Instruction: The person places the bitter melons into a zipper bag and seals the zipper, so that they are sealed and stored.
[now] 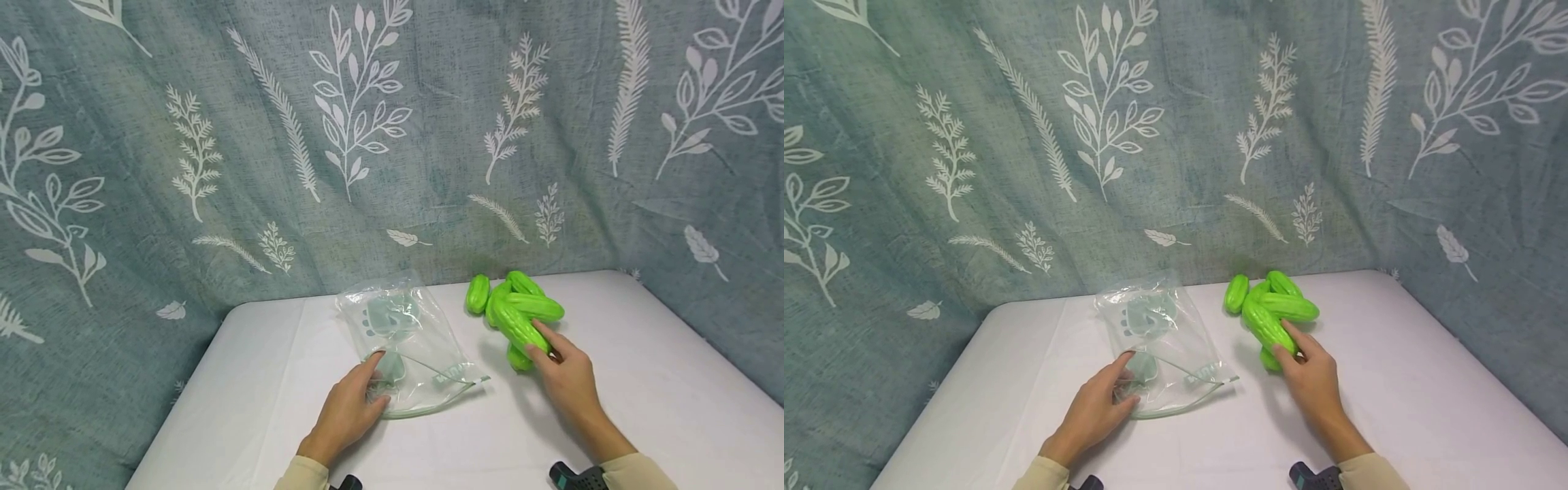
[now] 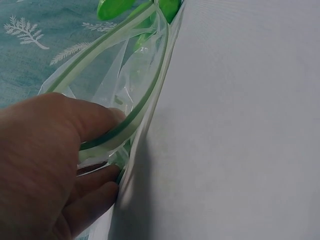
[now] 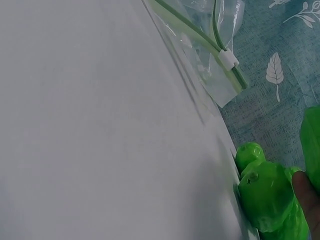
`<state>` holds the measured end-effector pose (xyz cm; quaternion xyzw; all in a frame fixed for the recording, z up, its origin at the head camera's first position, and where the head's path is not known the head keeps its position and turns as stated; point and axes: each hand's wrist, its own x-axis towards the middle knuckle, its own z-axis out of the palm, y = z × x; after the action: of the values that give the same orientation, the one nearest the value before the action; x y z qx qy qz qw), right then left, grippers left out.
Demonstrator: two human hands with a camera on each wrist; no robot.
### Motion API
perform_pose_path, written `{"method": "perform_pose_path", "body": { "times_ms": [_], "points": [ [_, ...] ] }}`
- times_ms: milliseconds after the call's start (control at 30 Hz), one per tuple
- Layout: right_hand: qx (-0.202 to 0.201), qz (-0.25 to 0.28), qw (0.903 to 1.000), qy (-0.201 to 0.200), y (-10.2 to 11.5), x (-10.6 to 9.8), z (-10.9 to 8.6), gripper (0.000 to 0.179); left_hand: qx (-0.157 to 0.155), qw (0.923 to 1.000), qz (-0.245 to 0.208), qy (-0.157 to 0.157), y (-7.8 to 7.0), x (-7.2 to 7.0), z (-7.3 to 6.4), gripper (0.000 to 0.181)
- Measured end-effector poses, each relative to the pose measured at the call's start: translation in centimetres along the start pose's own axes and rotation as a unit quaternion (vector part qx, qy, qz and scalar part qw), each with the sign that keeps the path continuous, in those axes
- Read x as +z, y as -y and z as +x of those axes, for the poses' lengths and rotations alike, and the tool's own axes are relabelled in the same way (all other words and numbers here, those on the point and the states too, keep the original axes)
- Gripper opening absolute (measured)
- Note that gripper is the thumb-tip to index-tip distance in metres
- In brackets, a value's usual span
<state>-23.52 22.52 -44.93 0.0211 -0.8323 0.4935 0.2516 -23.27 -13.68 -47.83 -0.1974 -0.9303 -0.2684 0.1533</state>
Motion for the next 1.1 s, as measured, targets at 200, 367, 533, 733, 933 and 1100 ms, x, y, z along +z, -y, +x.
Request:
{"method": "perform_pose_path", "body": {
  "times_ms": [200,367,533,733,933,1100],
  "points": [
    [-0.008,0.002,0.9999,0.012,0.1,0.4,-0.2,0.047,-0.002,1.0000,-0.001,0.000,0.2,-0.1,-0.1,0.079],
    [-0.031,0.002,0.9992,0.026,0.2,0.8,-0.4,0.046,-0.010,0.9999,-0.002,0.002,0.4,-0.1,-0.4,0.079],
    [-0.037,0.001,0.9986,0.037,0.6,1.1,-0.5,0.046,-0.012,0.9999,-0.001,0.002,0.3,0.0,-0.4,0.079],
    [-0.032,0.018,0.9983,0.046,0.8,1.6,-0.9,0.045,-0.008,1.0000,0.000,0.000,0.2,-0.1,-0.3,0.079],
    [-0.041,0.019,0.9974,0.057,1.3,2.0,-1.2,0.044,-0.008,1.0000,-0.003,0.001,0.1,-0.1,-0.2,0.079],
    [-0.051,0.033,0.9961,0.064,1.5,2.1,-1.5,0.044,-0.010,0.9999,-0.004,0.004,-0.1,-0.1,-0.1,0.078]
  ]
}}
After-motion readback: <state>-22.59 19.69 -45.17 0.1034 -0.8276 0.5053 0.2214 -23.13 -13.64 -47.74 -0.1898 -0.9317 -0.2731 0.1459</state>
